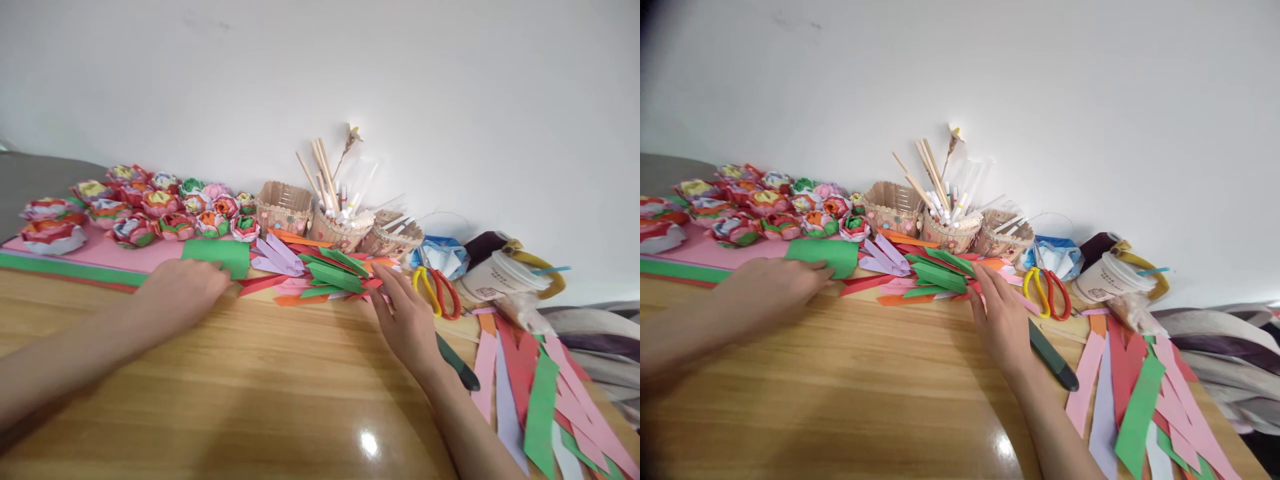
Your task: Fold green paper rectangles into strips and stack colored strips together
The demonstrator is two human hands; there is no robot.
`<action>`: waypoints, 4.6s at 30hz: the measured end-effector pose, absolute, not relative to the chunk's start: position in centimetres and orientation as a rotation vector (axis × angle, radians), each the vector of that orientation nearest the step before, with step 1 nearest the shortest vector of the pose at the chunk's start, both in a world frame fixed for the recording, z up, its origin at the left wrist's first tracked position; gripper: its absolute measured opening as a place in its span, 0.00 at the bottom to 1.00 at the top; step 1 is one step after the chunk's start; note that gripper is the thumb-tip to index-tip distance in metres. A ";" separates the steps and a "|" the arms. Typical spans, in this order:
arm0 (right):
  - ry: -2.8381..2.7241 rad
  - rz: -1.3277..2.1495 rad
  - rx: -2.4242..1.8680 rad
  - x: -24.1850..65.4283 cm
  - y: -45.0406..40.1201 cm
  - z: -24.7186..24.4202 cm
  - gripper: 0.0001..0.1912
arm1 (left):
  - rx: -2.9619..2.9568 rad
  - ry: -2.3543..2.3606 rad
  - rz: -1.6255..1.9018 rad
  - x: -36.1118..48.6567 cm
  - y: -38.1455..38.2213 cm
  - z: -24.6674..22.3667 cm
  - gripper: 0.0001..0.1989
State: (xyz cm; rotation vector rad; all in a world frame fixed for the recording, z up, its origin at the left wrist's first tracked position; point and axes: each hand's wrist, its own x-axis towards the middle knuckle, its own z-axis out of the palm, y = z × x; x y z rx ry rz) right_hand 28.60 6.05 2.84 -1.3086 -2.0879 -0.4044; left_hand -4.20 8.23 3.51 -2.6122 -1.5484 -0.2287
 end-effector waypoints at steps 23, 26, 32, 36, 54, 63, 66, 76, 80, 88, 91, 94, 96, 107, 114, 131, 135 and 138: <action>-2.547 0.521 -0.978 25.6 2.2 3.1 0.11 | -2.821 -0.773 -0.704 1.6 2.7 0.6 0.13; -2.562 0.627 -1.055 26.4 2.5 4.0 0.10 | -2.880 -0.755 -0.725 1.5 3.0 0.9 0.15; -2.480 0.861 -1.257 26.7 3.0 4.4 0.09 | -3.064 -1.079 -0.872 1.6 2.9 1.2 0.18; -2.353 0.958 -1.392 26.4 3.3 4.2 0.07 | -3.085 -1.213 -0.928 1.5 3.1 0.8 0.16; -2.211 0.334 -1.595 24.8 2.4 1.0 0.15 | -2.970 -1.299 -0.797 2.1 3.7 0.6 0.14; -2.240 0.217 -1.591 24.4 2.5 1.2 0.21 | -2.979 -1.190 -0.782 2.0 3.7 1.0 0.20; -2.250 0.186 -1.600 24.4 2.6 1.2 0.22 | -2.970 -1.175 -0.785 2.0 3.8 1.0 0.21; -2.264 0.161 -1.625 24.2 2.6 1.4 0.24 | -2.960 -1.163 -0.760 1.9 3.9 0.7 0.21; -2.275 0.145 -1.621 24.3 2.7 1.2 0.24 | -2.960 -1.144 -0.766 1.9 3.9 0.7 0.20; -2.284 0.134 -1.617 24.3 2.5 1.2 0.20 | -2.973 -1.127 -0.714 1.9 3.9 0.9 0.19; -2.281 0.128 -1.621 24.3 2.5 1.3 0.20 | -2.962 -1.147 -0.730 2.0 3.9 0.8 0.19; -2.284 0.131 -1.617 24.3 2.5 1.4 0.20 | -2.935 -1.143 -0.760 2.0 3.8 0.8 0.19; -2.290 0.132 -1.611 24.3 2.5 1.4 0.21 | -2.931 -1.131 -0.768 2.0 3.8 0.8 0.19; -2.290 0.162 -1.644 24.3 2.4 1.2 0.17 | -2.918 -1.111 -0.600 2.1 4.1 1.4 0.19; -2.271 0.228 -1.680 24.3 2.1 1.0 0.08 | -2.931 -0.762 -0.650 2.4 4.3 0.0 0.20; -2.691 -0.346 -1.282 23.8 -0.7 3.2 0.21 | -2.986 -0.642 -0.530 1.9 5.0 -1.5 0.16; -2.702 -0.627 -1.359 23.7 -2.1 1.6 0.24 | -2.954 -0.606 -0.550 2.0 4.8 -1.4 0.16; -2.702 -0.667 -1.397 24.3 -2.4 1.2 0.25 | -2.895 -0.595 -0.581 1.7 4.3 -1.3 0.14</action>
